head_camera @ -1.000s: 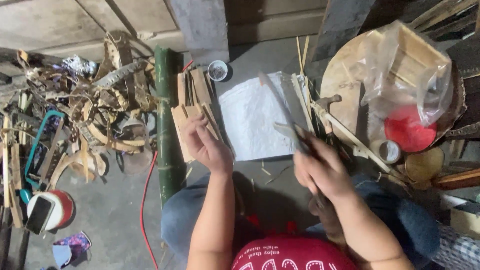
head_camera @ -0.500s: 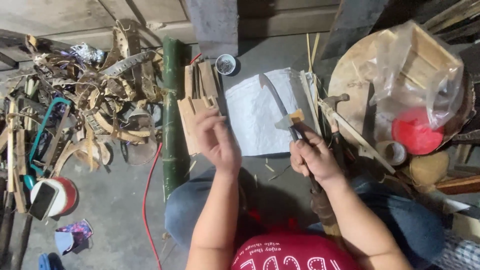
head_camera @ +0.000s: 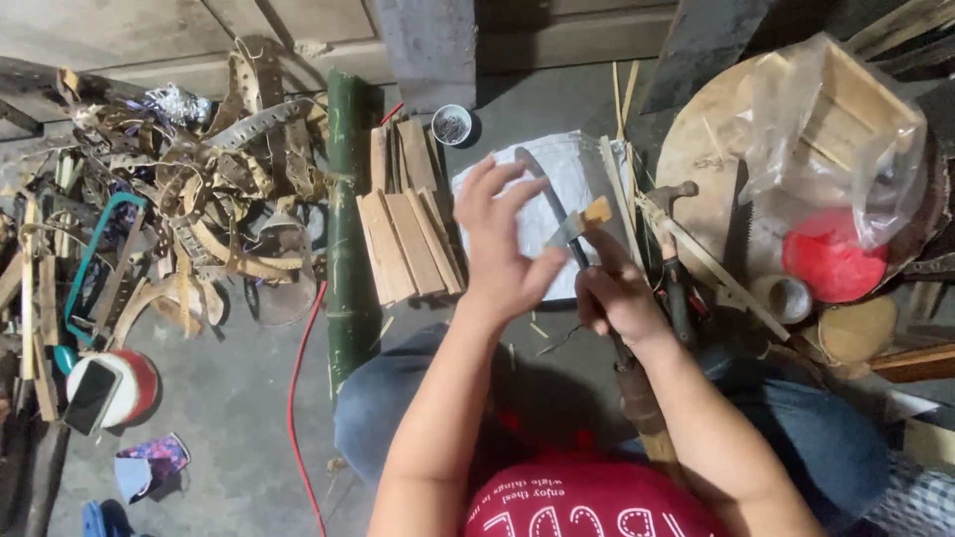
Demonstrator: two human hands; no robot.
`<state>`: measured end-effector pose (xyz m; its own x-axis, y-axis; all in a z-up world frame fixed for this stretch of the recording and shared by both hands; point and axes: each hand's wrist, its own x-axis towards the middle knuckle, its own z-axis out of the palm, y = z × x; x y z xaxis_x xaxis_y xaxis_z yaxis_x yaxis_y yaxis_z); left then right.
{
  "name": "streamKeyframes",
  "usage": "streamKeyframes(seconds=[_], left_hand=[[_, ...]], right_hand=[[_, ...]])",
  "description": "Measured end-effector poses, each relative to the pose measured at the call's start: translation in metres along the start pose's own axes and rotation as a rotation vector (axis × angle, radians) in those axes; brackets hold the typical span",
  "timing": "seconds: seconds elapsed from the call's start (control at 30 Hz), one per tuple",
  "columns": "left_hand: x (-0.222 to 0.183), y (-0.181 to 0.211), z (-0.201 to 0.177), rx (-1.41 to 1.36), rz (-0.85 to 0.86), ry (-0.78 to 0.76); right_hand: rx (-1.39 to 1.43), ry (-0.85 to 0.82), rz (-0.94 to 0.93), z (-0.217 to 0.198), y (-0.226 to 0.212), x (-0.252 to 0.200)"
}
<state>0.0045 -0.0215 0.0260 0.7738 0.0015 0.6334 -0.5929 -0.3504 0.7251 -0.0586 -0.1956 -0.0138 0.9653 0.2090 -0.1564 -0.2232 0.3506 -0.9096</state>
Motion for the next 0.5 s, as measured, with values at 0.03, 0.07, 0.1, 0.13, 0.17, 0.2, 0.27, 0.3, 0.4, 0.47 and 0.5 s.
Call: streamKeyframes(seconds=[0.03, 0.07, 0.1, 0.13, 0.17, 0.2, 0.27, 0.3, 0.4, 0.47, 0.5], left_hand=[[0.003, 0.000, 0.009, 0.114, 0.062, -0.063], [0.007, 0.000, 0.018, 0.228, 0.124, -0.126], [0.011, 0.002, 0.017, 0.231, 0.122, -0.130], [0.016, 0.005, 0.017, 0.290, 0.166, -0.134], [0.020, 0.008, 0.018, 0.341, 0.212, -0.143], [0.022, 0.007, 0.017, 0.335, 0.213, -0.151], [0.025, 0.009, 0.021, 0.361, 0.255, -0.207], [0.030, 0.019, 0.016, 0.355, 0.254, -0.209], [0.043, 0.041, 0.005, 0.232, 0.277, -0.215], [0.044, 0.048, -0.003, 0.168, 0.349, -0.148], [0.039, 0.038, 0.001, 0.171, 0.352, -0.144]], right_hand=[[-0.177, -0.038, -0.038, -0.006, 0.005, -0.002], [-0.353, -0.077, -0.077, -0.012, 0.010, -0.004], [-0.348, -0.077, -0.075, -0.018, 0.011, -0.017], [-0.482, -0.138, 0.019, -0.025, 0.012, -0.030], [-0.616, -0.191, 0.113, -0.032, 0.013, -0.044], [-0.613, -0.183, 0.114, -0.022, 0.006, -0.049], [-0.837, 0.045, 0.069, -0.007, -0.011, -0.058], [-0.838, 0.051, 0.074, -0.003, -0.018, -0.066], [-0.956, 0.128, 0.263, 0.000, -0.030, -0.078], [-1.015, 0.033, -0.027, -0.002, -0.028, -0.084], [-1.016, 0.031, -0.031, -0.010, -0.008, -0.066]])
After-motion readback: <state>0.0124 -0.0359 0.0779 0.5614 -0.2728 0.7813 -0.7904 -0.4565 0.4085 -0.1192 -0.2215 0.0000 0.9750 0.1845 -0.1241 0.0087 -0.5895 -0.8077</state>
